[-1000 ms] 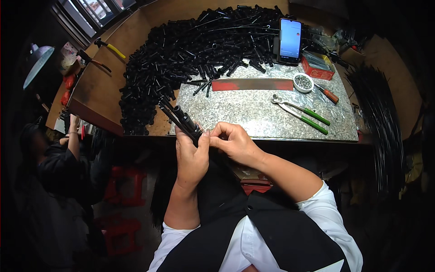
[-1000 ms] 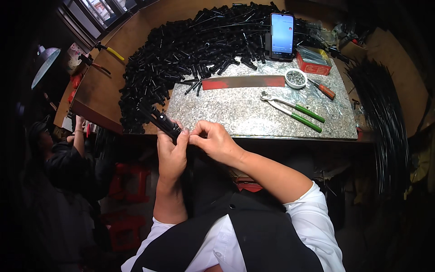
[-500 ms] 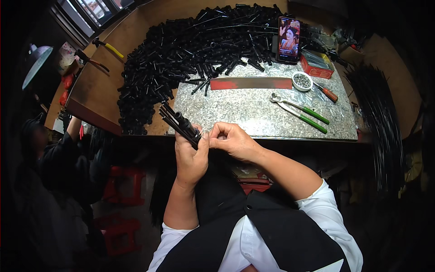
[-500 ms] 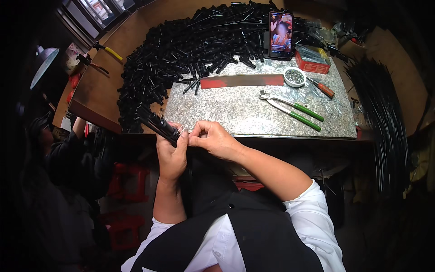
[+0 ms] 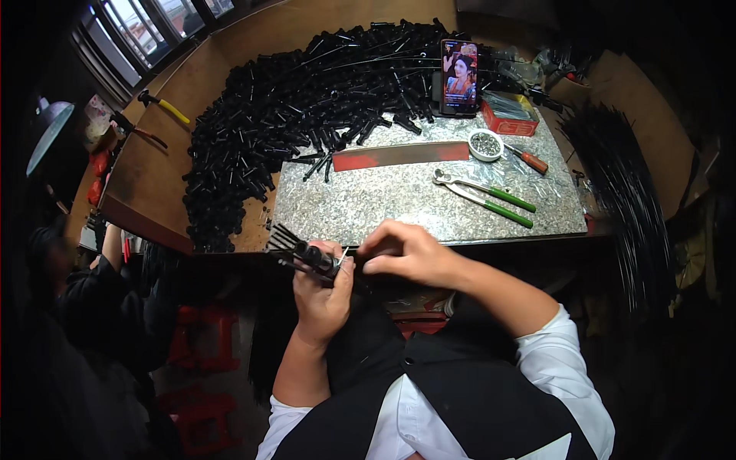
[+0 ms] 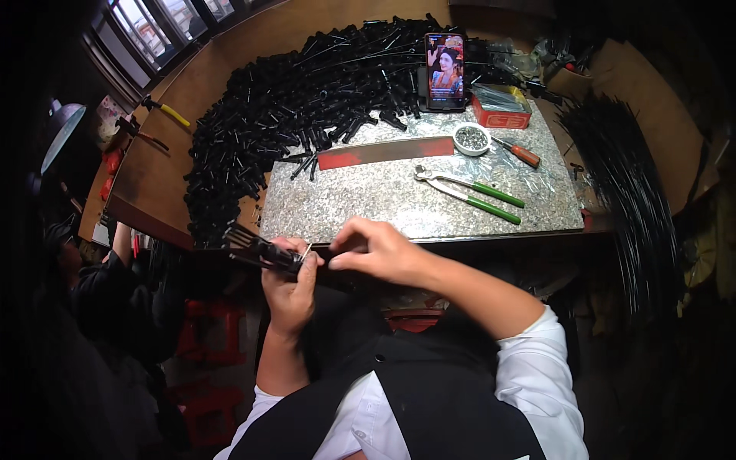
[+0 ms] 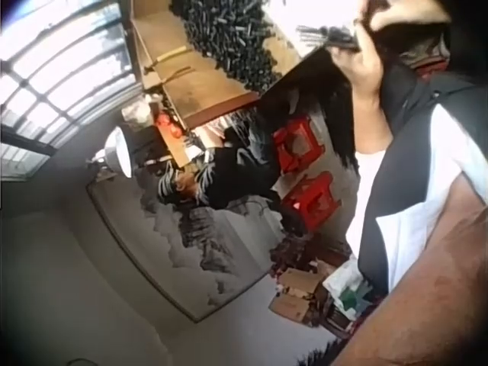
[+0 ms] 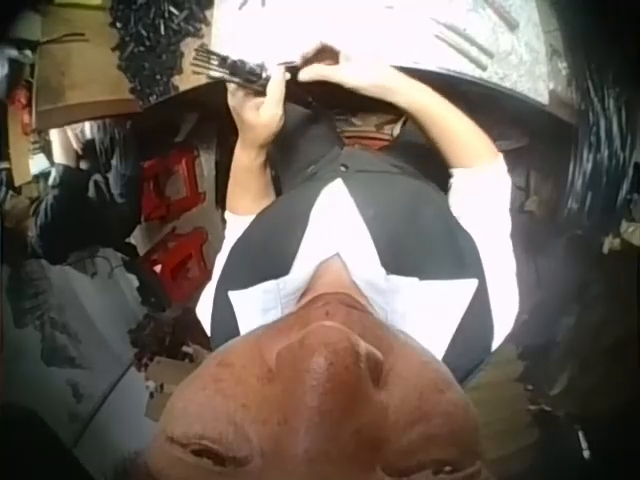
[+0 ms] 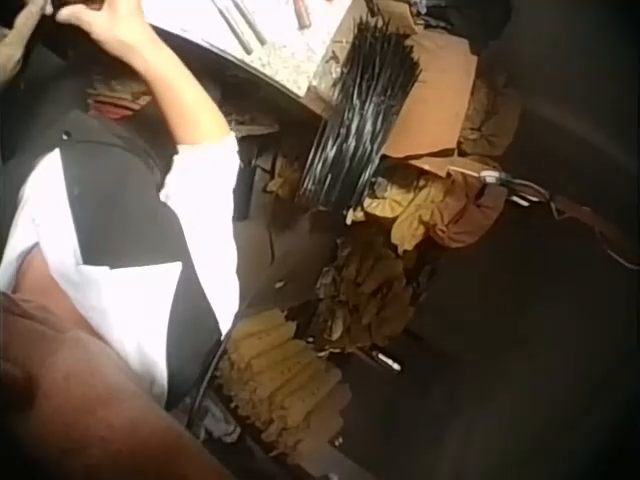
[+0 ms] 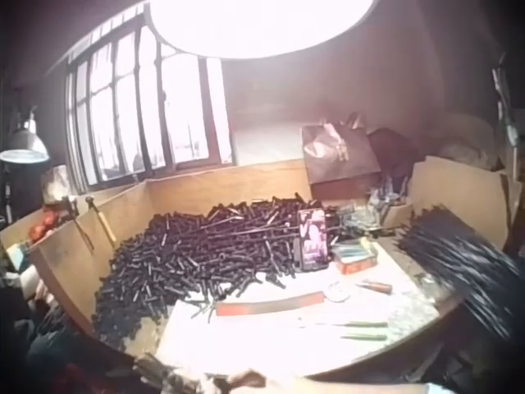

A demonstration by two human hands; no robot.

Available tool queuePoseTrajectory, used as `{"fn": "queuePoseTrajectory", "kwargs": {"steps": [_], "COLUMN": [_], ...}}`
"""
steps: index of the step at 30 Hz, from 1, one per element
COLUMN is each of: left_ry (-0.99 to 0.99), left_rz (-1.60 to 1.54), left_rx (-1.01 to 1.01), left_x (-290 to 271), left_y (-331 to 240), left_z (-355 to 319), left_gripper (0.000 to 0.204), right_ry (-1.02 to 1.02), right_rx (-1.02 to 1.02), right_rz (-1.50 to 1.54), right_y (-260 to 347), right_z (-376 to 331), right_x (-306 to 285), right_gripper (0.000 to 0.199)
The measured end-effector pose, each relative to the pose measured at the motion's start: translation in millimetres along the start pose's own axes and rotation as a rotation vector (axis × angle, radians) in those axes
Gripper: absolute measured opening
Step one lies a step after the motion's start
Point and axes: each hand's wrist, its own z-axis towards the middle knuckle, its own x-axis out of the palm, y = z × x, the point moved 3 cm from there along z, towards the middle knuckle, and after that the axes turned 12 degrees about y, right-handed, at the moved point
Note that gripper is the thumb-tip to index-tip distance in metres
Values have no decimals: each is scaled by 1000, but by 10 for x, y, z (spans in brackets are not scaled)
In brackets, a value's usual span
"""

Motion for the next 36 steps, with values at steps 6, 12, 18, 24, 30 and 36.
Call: {"fn": "queuePoseTrajectory", "kwargs": {"steps": [6,12,18,24,30,36], "left_ry": [-196,-1,140,124,145,208], "left_rz": [-308,-569,-729,-692,-790,-714], "left_rx": [-34,-4,-121,-155,-101,-55], "left_x": [-121,40,142,120,175,180], "left_y": [26,217,204,188,194,241], "left_z": [117,122,81,32,57,54], "left_gripper": [33,13,14,9,11,14], "right_ry": [-411,-450,-429,-385,-572,-270], "right_rx": [32,284,351,366,87,-50], "right_rz": [-927,-1378,-1451,-1546,-1141,-1084], "right_y": [214,136,49,6,128,502], "right_z": [-617,-988,-1005,-916,-978,-849], "right_x": [-891,-1143,-1159,-1119,-937,-556], "right_gripper": [25,28,28,19,21,31]}}
